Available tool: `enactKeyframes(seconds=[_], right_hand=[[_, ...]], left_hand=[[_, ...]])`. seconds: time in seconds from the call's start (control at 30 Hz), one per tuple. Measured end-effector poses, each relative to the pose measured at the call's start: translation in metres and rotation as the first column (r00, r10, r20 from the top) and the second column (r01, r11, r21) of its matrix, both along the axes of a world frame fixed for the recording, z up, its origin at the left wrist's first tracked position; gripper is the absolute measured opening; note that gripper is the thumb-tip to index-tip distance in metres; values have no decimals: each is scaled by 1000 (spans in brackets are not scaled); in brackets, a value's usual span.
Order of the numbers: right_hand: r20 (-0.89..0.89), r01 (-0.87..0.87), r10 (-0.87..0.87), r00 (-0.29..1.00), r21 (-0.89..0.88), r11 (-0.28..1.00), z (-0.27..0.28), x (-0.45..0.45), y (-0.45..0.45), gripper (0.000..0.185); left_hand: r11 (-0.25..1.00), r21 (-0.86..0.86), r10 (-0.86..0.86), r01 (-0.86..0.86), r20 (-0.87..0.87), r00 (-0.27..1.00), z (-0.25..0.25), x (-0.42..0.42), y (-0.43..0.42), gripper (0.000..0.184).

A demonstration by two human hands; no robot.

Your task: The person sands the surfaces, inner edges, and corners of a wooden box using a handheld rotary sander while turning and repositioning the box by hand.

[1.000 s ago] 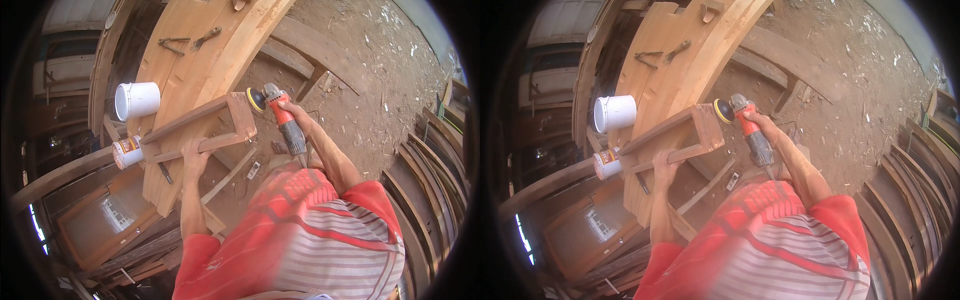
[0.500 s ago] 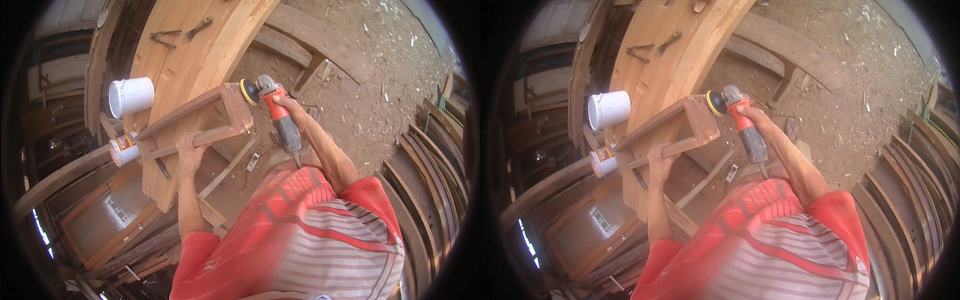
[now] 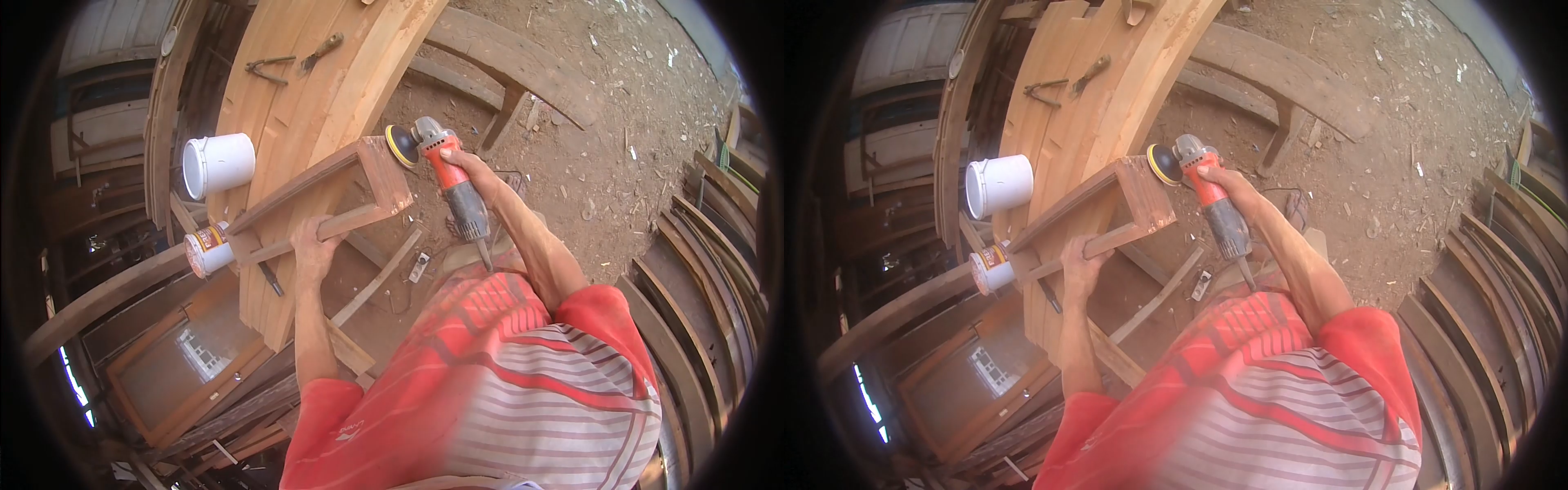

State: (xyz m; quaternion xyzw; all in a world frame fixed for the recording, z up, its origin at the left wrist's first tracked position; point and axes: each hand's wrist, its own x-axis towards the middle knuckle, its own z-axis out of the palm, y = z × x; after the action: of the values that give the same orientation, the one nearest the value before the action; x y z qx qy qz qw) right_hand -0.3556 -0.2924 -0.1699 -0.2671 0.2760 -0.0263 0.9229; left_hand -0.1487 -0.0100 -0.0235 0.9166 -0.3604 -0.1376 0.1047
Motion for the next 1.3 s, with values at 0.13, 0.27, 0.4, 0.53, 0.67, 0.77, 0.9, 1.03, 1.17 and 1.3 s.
enactKeyframes(seconds=[0.13, 0.27, 0.4, 0.53, 0.67, 0.77, 0.9, 1.03, 1.17, 1.3], right_hand=[[4, -48, 48, 999, 16, 999, -15, 2, -2, 70], [-34, -59, 59, 998, 1, 998, -19, -3, -5, 71], [-22, -70, 69, 997, -29, 997, -10, -1, -11, 71], [2, -73, 73, 997, -30, 997, -16, 6, -15, 69], [-61, -122, 115, 991, -124, 985, -22, 7, -21, 69], [-70, -106, 98, 993, -110, 988, -20, 3, -18, 67], [-39, -93, 90, 995, -87, 992, -23, 5, -19, 72], [-32, -137, 135, 990, -87, 987, -25, 8, -24, 73], [-107, -140, 129, 986, -101, 985, -36, -2, -21, 73], [-161, -174, 159, 974, -83, 981, -34, -27, -27, 72]], left_hand=[[999, -15, 37, -38, -59, 998, 1, 2, -1, 39], [1000, -7, 26, -26, -18, 1000, -2, 4, 2, 41], [999, -1, 33, -33, -36, 999, -1, 3, 2, 41], [999, -2, 32, -32, -34, 999, -2, 4, 3, 42], [1000, 12, 19, -19, 8, 1000, 1, 1, -1, 43], [999, 16, 41, -41, -10, 999, -1, 3, 1, 43], [999, 12, 49, -48, -24, 999, 0, 1, 0, 42], [1000, 23, 21, -21, -21, 1000, -2, 2, 1, 42], [992, 56, -122, 116, 123, 985, -16, 5, 12, 44], [985, 94, -160, 142, 230, 960, -35, -7, 17, 45]])
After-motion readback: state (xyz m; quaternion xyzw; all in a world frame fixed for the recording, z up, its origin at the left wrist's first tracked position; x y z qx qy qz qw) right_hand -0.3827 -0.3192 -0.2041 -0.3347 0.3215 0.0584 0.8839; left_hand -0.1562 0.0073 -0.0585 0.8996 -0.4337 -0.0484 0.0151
